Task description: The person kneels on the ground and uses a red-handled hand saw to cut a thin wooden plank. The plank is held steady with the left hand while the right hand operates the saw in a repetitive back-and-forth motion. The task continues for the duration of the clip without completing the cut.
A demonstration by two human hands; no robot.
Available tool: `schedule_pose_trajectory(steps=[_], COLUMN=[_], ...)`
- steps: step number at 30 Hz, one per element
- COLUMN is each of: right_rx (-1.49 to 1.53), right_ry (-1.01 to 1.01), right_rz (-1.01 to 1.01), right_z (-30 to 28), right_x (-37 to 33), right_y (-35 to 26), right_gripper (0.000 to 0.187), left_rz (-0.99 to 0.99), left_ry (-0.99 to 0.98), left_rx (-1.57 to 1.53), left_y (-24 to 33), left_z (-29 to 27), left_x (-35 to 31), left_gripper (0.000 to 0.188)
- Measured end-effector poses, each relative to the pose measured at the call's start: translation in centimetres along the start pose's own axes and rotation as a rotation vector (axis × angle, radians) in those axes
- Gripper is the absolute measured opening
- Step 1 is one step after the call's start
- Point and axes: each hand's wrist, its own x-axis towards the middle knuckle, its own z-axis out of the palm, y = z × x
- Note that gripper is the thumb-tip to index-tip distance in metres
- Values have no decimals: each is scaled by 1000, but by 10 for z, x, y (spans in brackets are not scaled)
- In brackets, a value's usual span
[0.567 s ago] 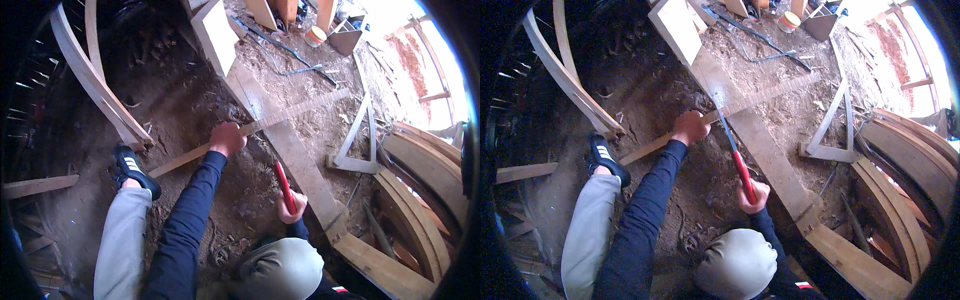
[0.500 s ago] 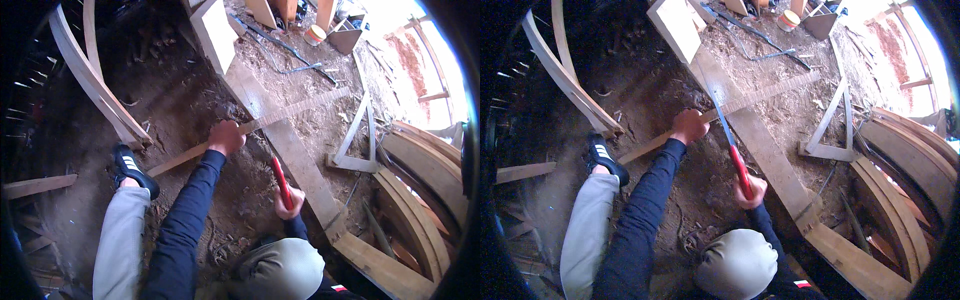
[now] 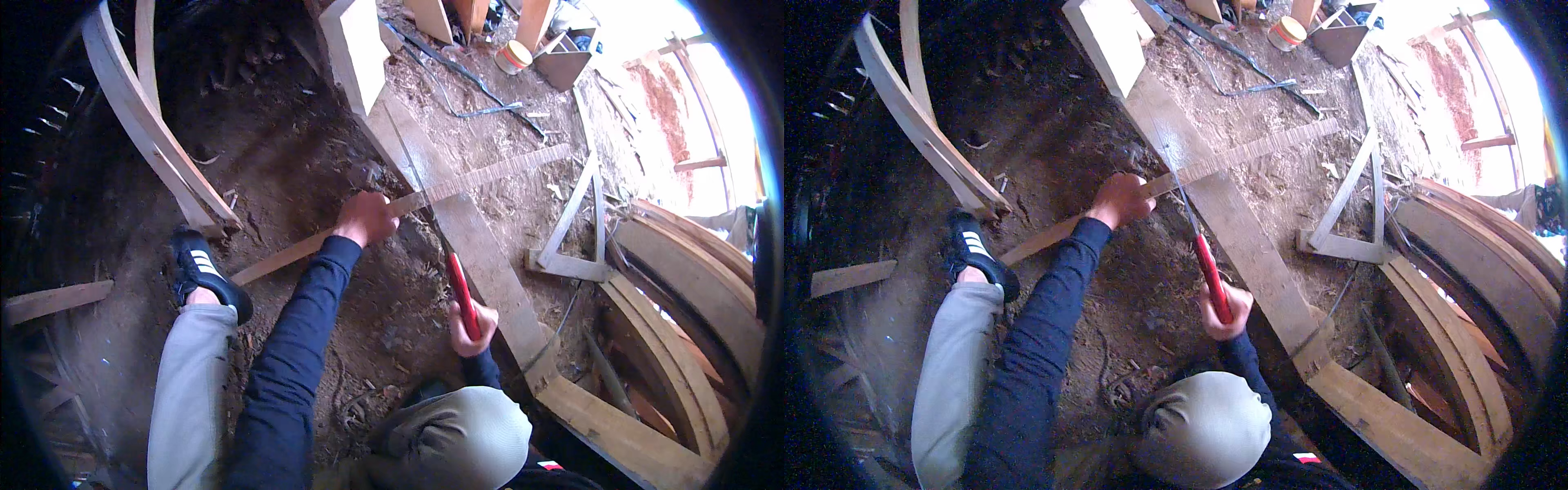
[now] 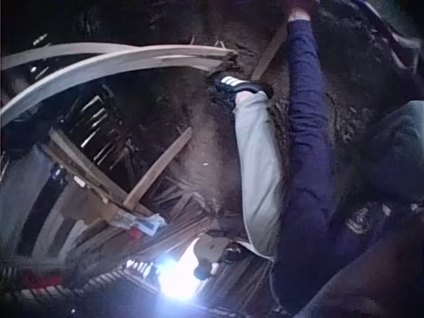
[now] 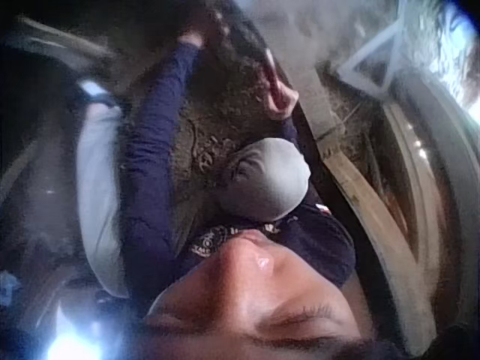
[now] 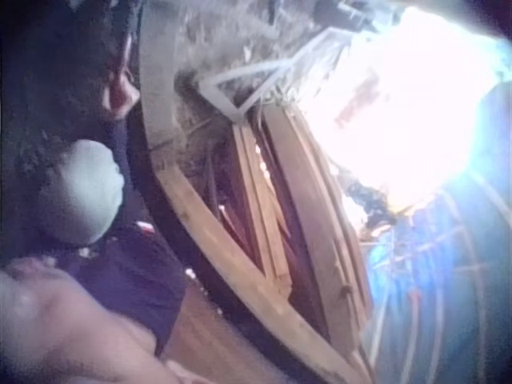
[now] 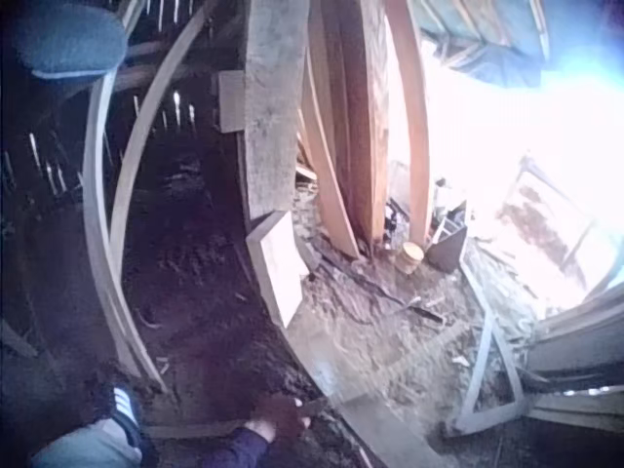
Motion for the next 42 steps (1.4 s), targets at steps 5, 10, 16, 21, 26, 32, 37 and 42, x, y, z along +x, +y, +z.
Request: schedule_pose_trajectory(steps=[5, 10, 16, 21, 26, 32, 37, 42], right_rx=[29, 20, 40, 20, 72, 23, 134, 29], right_ry=[46, 45, 39, 22, -15, 46, 9, 29], right_rz=[53, 9, -43, 32, 86, 30, 38, 65], right_z=[9, 4, 16, -6, 12, -12, 10, -13], right_x=[11, -8, 9, -33, 15, -31, 9, -30], right_y=[-7, -8, 1, 5, -9, -17, -9, -9], right_gripper=[5, 4, 14, 11, 12, 11, 17, 5], left_rz=[-114, -141, -118, -138, -129, -157, -117, -159], left_ry=[-25, -62, -70, -15, -62, -31, -15, -62], left_rx=[16, -6, -1, 80, 9, 32, 20, 46], left_y=[11, 4, 13, -2, -3, 3, -6, 2], left_z=[-1, 1, -11, 7, 4, 7, 10, 2], left_x=[2, 3, -2, 7, 6, 4, 8, 6], left_gripper=[32, 35, 35, 35, 35, 36, 34, 35])
